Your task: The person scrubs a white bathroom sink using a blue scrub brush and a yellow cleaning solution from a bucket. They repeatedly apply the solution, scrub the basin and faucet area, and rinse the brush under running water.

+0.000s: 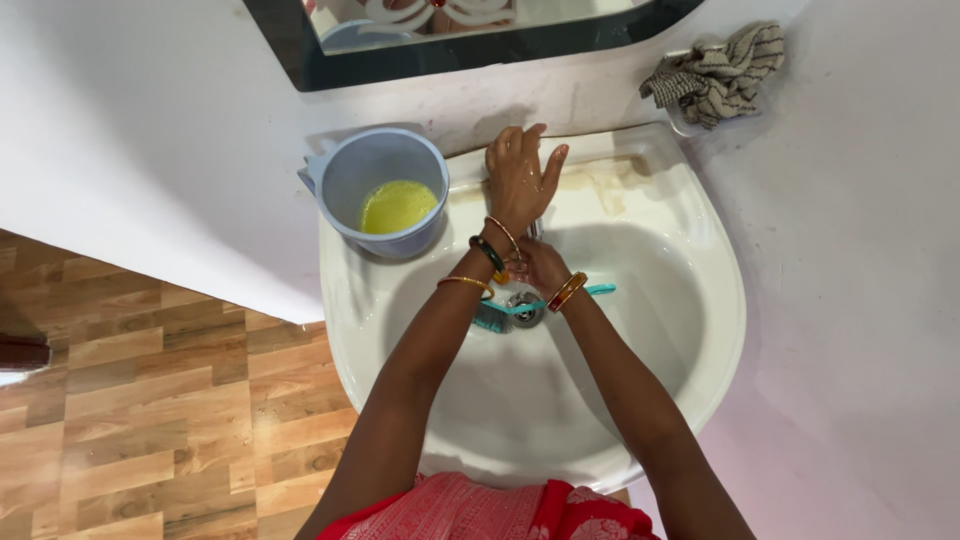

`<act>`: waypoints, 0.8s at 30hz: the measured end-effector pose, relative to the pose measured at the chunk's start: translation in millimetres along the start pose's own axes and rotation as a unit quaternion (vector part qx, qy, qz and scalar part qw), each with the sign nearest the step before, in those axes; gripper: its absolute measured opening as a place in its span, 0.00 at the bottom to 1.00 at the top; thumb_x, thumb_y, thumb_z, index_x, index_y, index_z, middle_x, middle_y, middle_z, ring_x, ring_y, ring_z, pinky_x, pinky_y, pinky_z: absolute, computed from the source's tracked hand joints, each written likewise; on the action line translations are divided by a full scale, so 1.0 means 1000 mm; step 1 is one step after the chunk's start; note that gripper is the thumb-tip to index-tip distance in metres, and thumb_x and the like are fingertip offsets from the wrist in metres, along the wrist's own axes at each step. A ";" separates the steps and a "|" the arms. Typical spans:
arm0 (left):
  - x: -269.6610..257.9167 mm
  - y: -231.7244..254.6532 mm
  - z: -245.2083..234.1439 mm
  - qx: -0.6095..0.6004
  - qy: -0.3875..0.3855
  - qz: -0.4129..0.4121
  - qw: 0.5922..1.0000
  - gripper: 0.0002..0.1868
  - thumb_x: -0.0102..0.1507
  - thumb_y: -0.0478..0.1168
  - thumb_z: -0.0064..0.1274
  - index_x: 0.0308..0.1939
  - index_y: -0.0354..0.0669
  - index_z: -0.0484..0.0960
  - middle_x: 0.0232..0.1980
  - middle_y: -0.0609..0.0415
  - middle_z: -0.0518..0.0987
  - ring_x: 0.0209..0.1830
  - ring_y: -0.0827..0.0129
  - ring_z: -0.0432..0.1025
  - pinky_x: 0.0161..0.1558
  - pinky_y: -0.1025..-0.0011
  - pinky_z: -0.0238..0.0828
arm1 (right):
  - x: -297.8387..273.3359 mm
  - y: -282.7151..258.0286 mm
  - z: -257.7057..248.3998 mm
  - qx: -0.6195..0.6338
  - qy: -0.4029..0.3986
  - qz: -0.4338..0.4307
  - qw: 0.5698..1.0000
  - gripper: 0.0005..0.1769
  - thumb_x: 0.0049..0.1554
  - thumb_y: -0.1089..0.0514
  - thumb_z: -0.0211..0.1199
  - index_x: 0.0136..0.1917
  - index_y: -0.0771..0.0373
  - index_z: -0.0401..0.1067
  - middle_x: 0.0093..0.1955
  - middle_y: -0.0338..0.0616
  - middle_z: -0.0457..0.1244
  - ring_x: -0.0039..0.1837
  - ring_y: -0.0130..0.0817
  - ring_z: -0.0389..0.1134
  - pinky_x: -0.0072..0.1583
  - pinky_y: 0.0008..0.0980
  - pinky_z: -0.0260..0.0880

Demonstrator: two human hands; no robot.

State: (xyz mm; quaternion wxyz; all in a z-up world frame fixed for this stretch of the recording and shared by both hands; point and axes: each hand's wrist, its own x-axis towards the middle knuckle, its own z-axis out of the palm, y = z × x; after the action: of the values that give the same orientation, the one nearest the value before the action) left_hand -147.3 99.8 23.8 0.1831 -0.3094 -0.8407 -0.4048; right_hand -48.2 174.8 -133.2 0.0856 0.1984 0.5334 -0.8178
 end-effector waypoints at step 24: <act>-0.114 -0.071 -0.045 -0.014 -0.191 0.082 0.978 0.41 0.73 0.63 0.41 0.81 0.45 0.51 0.83 0.41 0.52 0.85 0.49 0.39 0.81 0.45 0.33 | -0.066 0.019 0.044 -0.779 -0.003 0.071 0.623 0.62 0.51 0.47 0.70 0.83 0.59 0.33 0.46 0.62 0.70 0.45 0.49 0.73 0.46 0.44 0.73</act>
State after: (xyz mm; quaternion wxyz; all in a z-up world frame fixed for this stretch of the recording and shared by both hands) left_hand -107.8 -12.3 -53.2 0.0473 -0.4513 -0.8261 -0.3341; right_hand 8.4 122.3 -106.4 0.2676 0.0918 0.9551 -0.0881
